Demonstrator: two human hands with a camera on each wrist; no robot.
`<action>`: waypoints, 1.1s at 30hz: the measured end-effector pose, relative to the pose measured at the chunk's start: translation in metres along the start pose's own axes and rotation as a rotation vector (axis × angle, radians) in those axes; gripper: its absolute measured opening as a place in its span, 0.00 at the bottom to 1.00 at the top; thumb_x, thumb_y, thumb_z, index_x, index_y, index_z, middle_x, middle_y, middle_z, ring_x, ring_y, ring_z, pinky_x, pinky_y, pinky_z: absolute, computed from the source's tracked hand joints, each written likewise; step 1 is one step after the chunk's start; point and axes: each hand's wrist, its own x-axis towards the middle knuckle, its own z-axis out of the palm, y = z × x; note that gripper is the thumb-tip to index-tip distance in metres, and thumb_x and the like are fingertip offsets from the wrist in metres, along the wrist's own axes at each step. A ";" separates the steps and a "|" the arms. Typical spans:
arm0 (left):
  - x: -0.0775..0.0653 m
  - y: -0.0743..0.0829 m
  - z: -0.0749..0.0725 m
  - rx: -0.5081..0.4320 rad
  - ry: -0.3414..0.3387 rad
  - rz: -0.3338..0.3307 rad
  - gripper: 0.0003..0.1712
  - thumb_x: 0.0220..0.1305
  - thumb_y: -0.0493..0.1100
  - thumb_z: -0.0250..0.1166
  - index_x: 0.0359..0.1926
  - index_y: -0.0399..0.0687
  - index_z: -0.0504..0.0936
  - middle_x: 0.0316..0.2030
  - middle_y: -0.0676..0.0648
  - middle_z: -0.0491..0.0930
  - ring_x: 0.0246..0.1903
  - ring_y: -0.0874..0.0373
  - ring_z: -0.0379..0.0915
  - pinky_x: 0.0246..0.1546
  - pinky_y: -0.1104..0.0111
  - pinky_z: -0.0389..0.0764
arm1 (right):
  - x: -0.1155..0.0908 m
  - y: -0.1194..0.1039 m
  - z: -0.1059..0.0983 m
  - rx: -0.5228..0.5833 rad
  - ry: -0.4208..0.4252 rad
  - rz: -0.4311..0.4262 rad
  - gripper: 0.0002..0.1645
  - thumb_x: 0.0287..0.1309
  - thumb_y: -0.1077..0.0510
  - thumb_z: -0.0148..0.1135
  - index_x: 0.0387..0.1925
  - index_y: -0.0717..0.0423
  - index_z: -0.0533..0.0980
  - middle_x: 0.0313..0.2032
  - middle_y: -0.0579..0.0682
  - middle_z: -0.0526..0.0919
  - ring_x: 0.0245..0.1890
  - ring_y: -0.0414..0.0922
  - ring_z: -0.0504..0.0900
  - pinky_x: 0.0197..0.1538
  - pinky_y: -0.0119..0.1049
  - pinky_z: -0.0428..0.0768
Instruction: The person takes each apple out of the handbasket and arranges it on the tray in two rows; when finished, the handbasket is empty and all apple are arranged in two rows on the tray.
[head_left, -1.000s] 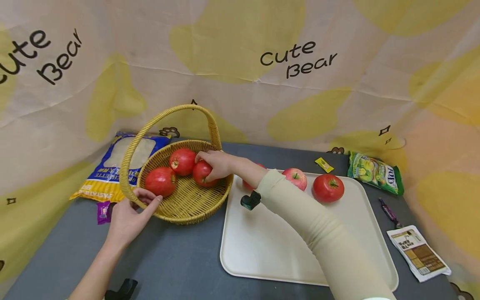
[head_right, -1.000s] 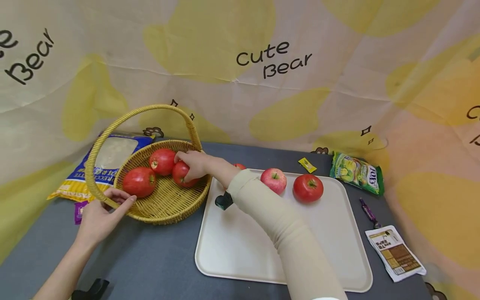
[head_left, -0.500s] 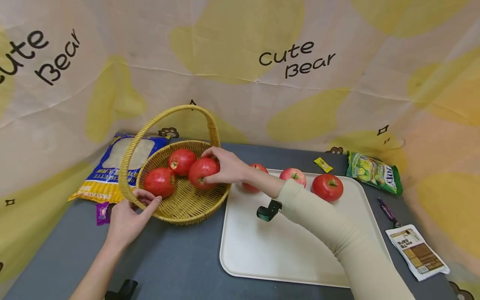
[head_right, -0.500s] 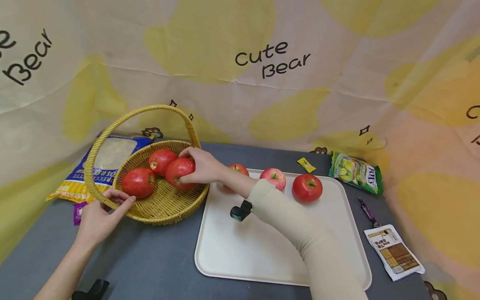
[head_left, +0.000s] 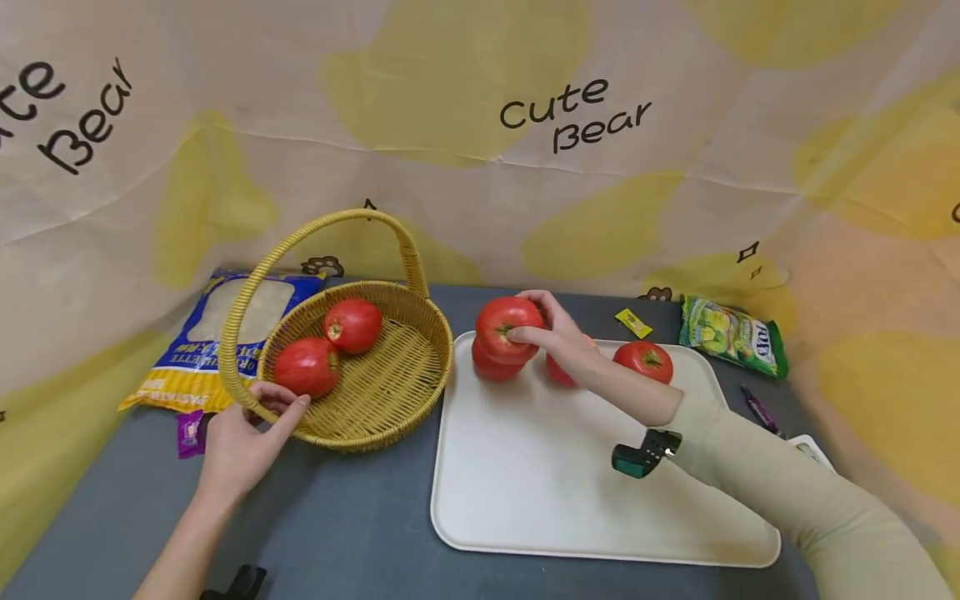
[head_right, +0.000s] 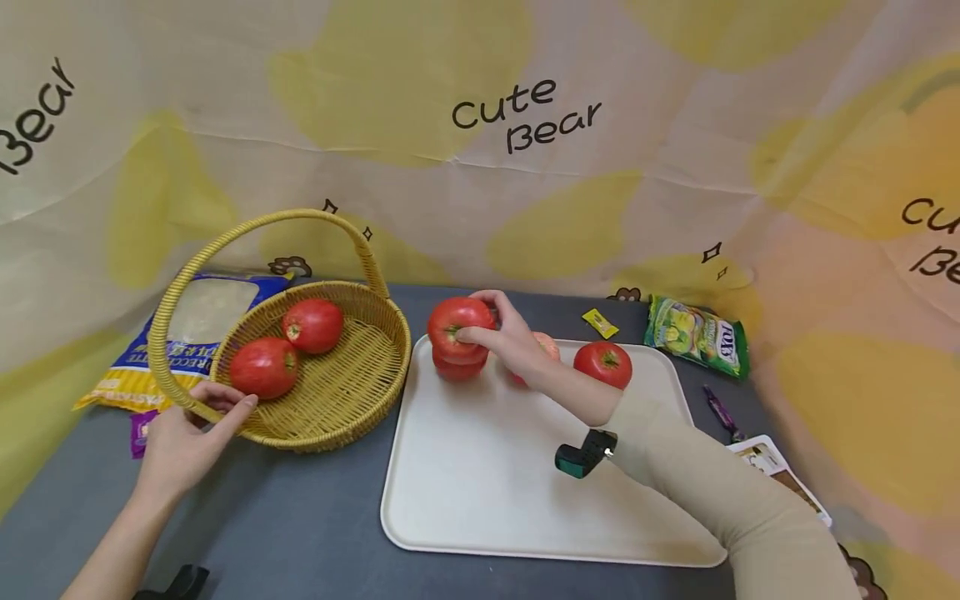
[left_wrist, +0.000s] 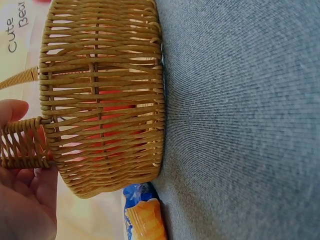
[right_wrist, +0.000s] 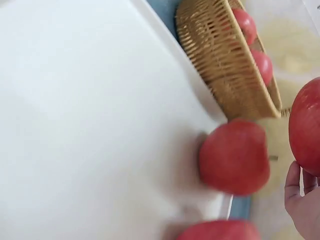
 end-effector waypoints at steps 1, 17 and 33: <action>0.000 0.000 0.000 -0.001 0.001 -0.001 0.11 0.62 0.50 0.68 0.36 0.48 0.79 0.27 0.50 0.80 0.27 0.65 0.71 0.31 0.78 0.69 | -0.005 0.002 -0.008 0.005 0.016 0.010 0.36 0.52 0.56 0.63 0.62 0.55 0.62 0.57 0.55 0.70 0.58 0.51 0.68 0.51 0.45 0.76; 0.000 0.000 0.000 -0.002 -0.008 -0.014 0.12 0.63 0.50 0.68 0.37 0.47 0.79 0.28 0.51 0.79 0.28 0.65 0.70 0.30 0.78 0.68 | -0.093 0.038 -0.095 0.190 0.166 0.183 0.24 0.64 0.58 0.52 0.60 0.53 0.60 0.50 0.41 0.69 0.50 0.39 0.69 0.47 0.30 0.78; 0.000 0.000 -0.002 -0.027 -0.015 -0.013 0.12 0.63 0.50 0.67 0.38 0.46 0.79 0.28 0.52 0.79 0.28 0.65 0.70 0.32 0.77 0.68 | -0.114 0.058 -0.075 0.179 0.075 0.330 0.34 0.65 0.54 0.51 0.67 0.63 0.55 0.53 0.46 0.69 0.53 0.42 0.70 0.50 0.34 0.79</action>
